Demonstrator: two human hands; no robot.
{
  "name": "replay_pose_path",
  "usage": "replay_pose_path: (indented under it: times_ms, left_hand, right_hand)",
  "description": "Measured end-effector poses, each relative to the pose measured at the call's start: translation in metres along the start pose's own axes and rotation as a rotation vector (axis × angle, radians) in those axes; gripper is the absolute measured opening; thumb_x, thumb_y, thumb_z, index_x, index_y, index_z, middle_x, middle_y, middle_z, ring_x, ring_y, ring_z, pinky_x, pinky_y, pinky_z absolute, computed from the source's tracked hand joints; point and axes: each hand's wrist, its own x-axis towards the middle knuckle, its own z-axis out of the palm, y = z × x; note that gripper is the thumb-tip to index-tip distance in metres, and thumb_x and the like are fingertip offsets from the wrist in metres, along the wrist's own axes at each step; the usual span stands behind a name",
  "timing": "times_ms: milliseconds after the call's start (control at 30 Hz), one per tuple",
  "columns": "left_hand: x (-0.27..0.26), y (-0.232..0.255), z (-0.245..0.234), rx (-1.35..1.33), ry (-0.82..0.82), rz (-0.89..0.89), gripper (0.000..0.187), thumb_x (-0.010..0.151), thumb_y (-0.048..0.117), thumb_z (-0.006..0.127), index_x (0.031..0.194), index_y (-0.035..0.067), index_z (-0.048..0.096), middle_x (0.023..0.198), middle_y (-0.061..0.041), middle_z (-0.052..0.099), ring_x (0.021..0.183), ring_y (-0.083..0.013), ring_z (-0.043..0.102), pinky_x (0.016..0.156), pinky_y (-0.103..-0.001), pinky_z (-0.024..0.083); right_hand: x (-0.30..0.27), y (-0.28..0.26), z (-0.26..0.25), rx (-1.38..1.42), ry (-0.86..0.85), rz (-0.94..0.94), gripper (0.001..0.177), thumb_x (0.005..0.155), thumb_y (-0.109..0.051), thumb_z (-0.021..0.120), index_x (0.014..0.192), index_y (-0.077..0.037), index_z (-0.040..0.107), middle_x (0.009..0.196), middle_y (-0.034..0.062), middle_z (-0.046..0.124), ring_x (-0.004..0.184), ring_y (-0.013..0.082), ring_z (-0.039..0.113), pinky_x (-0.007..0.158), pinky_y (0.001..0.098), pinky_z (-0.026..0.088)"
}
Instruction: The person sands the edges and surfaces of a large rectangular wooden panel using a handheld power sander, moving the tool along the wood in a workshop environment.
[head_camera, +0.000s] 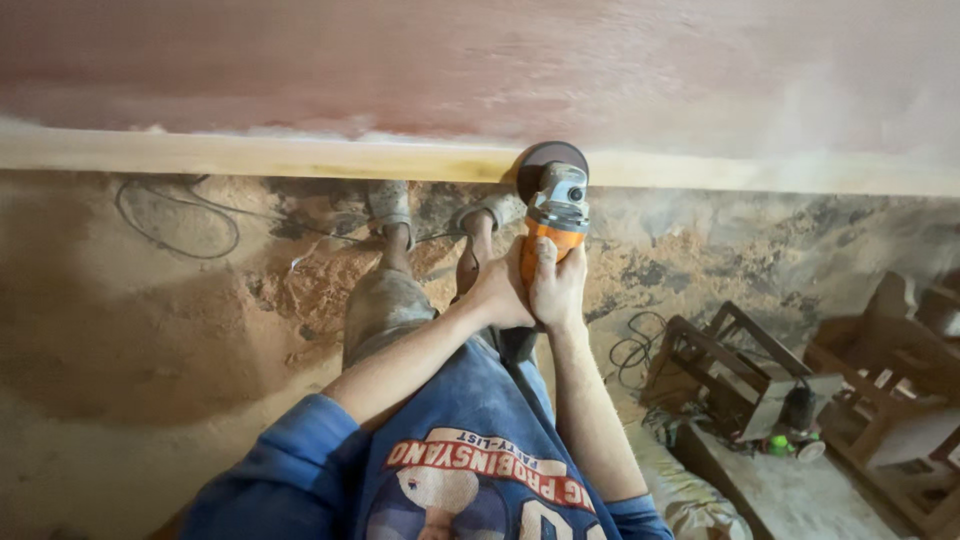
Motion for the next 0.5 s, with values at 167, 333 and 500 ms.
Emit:
replay_pose_path:
  times_ms: [167,333,500]
  left_hand:
    - [0.030,0.028,0.010,-0.307,-0.120,-0.275,0.106,0.050,0.029,0.091,0.136,0.001,0.036,0.113,-0.021,0.067,0.103,-0.0400,0.069,0.089,-0.045,0.056]
    - [0.069,0.049,0.035,-0.231,-0.211,-0.242,0.099,0.051,0.025,0.090,0.132,0.002,0.040,0.105,-0.021,0.071,0.097,-0.0398,0.072,0.087,-0.044,0.059]
    - [0.121,0.078,0.055,-0.169,-0.537,-0.403,0.097,0.048,0.021,0.084,0.132,0.005,0.039,0.096,-0.019,0.073,0.085,-0.0335,0.079,0.074,-0.039,0.063]
  right_hand:
    - [0.009,0.026,-0.037,0.023,0.058,-0.037,0.034,0.106,-0.026,0.056,0.126,0.001,0.059,0.113,0.0156,0.070,0.103,0.0264,0.068,0.090,0.0392,0.054]
    - [0.028,0.062,-0.080,0.009,0.120,-0.032,0.038,0.110,-0.034,0.053,0.122,0.000,0.061,0.109,0.0133,0.069,0.098,0.0240,0.067,0.085,0.0373,0.054]
    - [0.052,0.098,-0.118,0.234,0.218,0.078,0.040,0.111,-0.038,0.050,0.122,-0.001,0.061,0.102,0.0101,0.068,0.085,0.0177,0.065,0.075,0.0312,0.055]
